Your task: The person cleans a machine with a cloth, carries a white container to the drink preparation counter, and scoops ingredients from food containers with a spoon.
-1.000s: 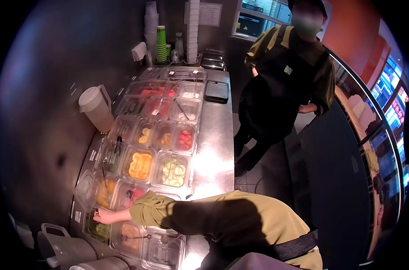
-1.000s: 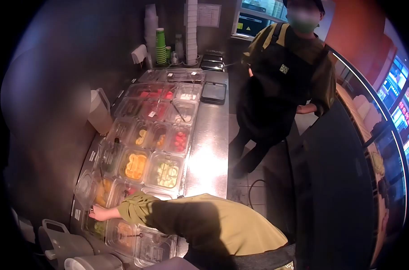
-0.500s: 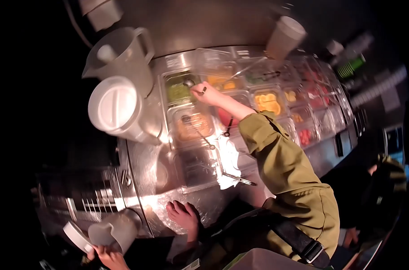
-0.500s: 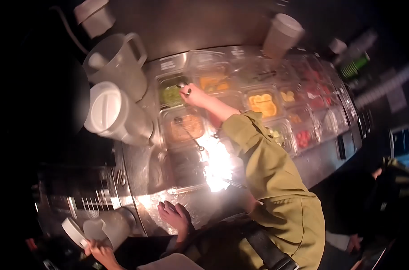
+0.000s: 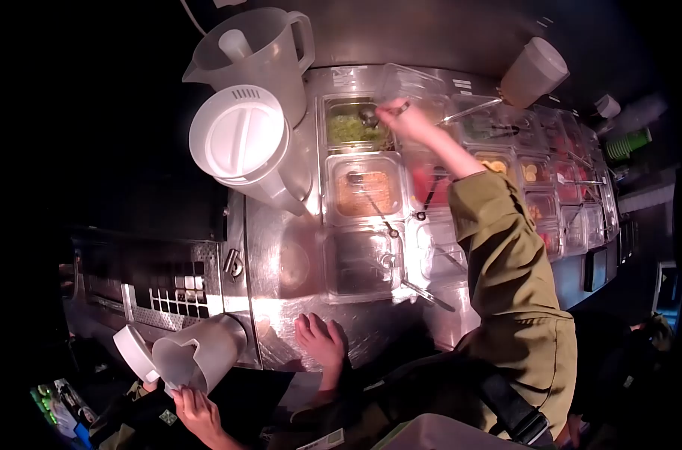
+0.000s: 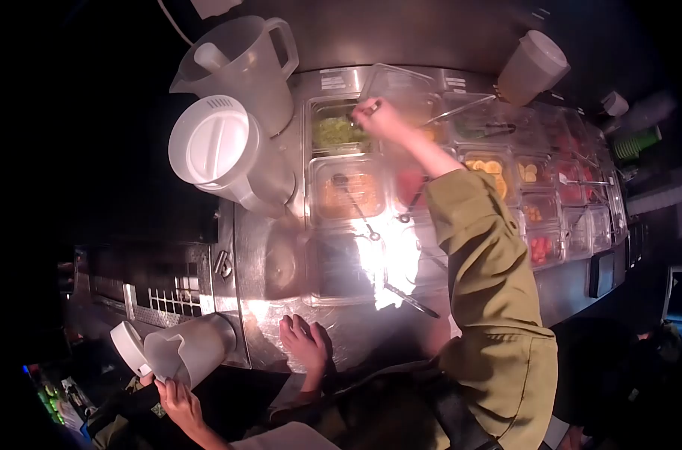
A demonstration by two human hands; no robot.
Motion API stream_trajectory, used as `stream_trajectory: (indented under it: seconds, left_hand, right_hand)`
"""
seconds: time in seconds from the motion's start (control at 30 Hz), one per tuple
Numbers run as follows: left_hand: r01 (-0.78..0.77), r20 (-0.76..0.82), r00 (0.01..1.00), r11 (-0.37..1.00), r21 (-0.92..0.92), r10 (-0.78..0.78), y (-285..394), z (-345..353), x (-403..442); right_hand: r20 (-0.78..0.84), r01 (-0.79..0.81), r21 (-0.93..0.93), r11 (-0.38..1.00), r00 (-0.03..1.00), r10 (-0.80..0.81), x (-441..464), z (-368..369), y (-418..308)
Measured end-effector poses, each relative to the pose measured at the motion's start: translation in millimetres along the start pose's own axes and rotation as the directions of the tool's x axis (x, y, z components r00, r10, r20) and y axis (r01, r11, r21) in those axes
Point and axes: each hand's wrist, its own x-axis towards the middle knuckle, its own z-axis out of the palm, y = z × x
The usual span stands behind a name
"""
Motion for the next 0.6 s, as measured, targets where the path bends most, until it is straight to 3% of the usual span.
stream_trajectory:
  seconds: [0.1, 0.17, 0.23, 0.33, 0.43, 0.53, 0.6]
  left_hand:
    - [0.019, 0.034, 0.999, 1.000, -0.001, -0.018, 3, -4, -1]
    - [0.024, 0.020, 1.000, 1.000, -0.001, -0.024, 1, 1, -1]
    - [0.031, 0.016, 0.999, 1.000, 0.000, -0.031, 0, 2, -3]
    - [0.027, 0.006, 1.000, 1.000, -0.001, -0.027, 2, -1, -3]
    - [0.043, -0.034, 0.999, 0.999, 0.020, -0.043, 4, -1, -1]
    - [0.061, -0.011, 0.998, 0.998, 0.019, -0.061, 0, 1, -2]
    - [0.059, 0.009, 0.998, 0.998, 0.021, -0.060, 0, 0, -1]
  right_hand:
    - [-0.059, 0.116, 0.074, 0.991, 0.992, -0.111, -16, 18, 13]
    - [0.036, 0.054, 0.016, 0.998, 0.998, -0.054, -23, 22, 2]
    - [0.045, -0.150, 0.290, 0.945, 0.989, 0.143, -20, 15, -12]
    - [-0.015, 0.037, 0.112, 0.993, 0.999, -0.035, -13, 14, -23]
    - [0.009, -0.083, 0.112, 0.990, 0.997, 0.083, -6, 41, -9]
    - [0.002, -0.056, 0.058, 0.997, 0.998, 0.056, 13, 26, -16]
    - [0.028, -0.195, 0.327, 0.924, 0.980, 0.197, 13, 38, -9]
